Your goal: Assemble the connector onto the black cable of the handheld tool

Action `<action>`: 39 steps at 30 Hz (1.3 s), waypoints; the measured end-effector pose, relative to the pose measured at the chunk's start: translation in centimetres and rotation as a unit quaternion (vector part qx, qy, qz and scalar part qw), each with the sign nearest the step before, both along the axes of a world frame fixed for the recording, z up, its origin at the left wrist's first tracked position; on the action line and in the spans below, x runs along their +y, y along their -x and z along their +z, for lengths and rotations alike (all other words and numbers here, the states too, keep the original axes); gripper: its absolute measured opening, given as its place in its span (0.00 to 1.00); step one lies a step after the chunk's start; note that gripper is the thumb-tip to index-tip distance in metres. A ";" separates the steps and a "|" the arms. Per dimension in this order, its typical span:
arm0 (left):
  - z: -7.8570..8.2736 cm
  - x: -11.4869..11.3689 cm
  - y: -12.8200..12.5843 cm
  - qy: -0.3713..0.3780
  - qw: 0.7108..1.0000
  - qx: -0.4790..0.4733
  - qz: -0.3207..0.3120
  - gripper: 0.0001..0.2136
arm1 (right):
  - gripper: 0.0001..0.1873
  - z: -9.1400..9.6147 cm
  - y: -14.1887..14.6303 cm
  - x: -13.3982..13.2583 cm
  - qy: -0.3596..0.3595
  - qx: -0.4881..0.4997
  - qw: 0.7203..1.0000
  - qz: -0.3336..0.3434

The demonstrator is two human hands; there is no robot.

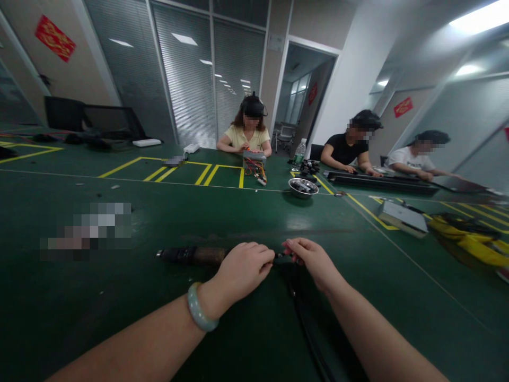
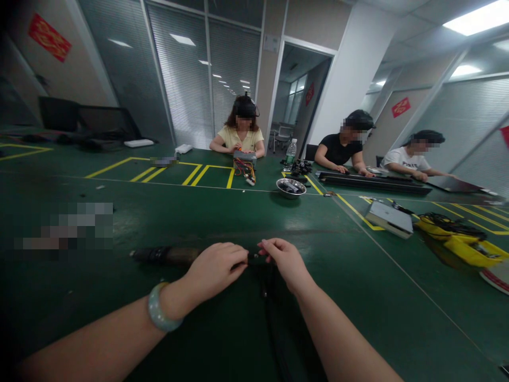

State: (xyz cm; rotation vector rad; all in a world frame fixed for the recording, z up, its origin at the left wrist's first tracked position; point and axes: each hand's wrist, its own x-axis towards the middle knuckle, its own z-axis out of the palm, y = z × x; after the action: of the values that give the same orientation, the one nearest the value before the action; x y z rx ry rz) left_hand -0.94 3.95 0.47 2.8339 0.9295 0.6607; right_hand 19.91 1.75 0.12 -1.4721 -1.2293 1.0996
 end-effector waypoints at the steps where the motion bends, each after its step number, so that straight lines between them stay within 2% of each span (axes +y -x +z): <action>1: 0.0 0.0 0.0 0.001 1.000 0.000 0.001 0.03 | 0.18 -0.1 0.0 0.0 -0.003 0.002 1.000 0.000; 5: 0.0 0.0 0.0 0.002 1.000 0.003 0.004 0.02 | 0.15 -0.3 -0.1 0.2 -0.037 -0.022 0.999 0.010; 8: 0.0 0.0 0.0 0.003 1.000 0.004 0.003 0.02 | 0.13 -0.2 -0.2 0.0 -0.061 -0.129 0.989 0.023; 12: -0.1 0.0 0.0 0.004 1.000 0.003 0.003 0.02 | 0.13 0.7 0.3 -0.9 -0.117 -0.312 0.942 0.042; 15: -0.1 0.1 0.0 0.006 1.000 0.001 0.003 0.02 | 0.09 1.2 0.7 -1.4 -0.149 -0.367 0.915 0.081; 18: -0.2 0.0 -0.1 0.005 1.000 -0.002 0.006 0.02 | 0.06 1.1 0.7 -1.5 -0.148 -0.375 0.907 0.122; 23: -0.1 -0.1 -0.2 -0.001 1.000 -0.003 0.015 0.02 | 0.04 0.9 0.7 -1.4 -0.151 -0.345 0.911 0.166; 34: 0.9 -0.8 -0.4 0.027 0.999 0.006 0.026 0.02 | 0.03 0.6 0.8 -1.3 -0.157 -0.329 0.919 0.151; 39: 0.8 -1.0 -0.7 0.025 0.999 0.003 0.046 0.03 | 0.04 0.4 1.1 -1.5 -0.164 -0.332 0.921 0.124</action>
State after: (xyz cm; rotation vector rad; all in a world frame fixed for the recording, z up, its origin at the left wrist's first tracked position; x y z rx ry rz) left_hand -0.25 2.93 1.26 2.7657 1.0683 0.6297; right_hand 18.78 0.23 0.55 -1.4924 -2.0089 0.4957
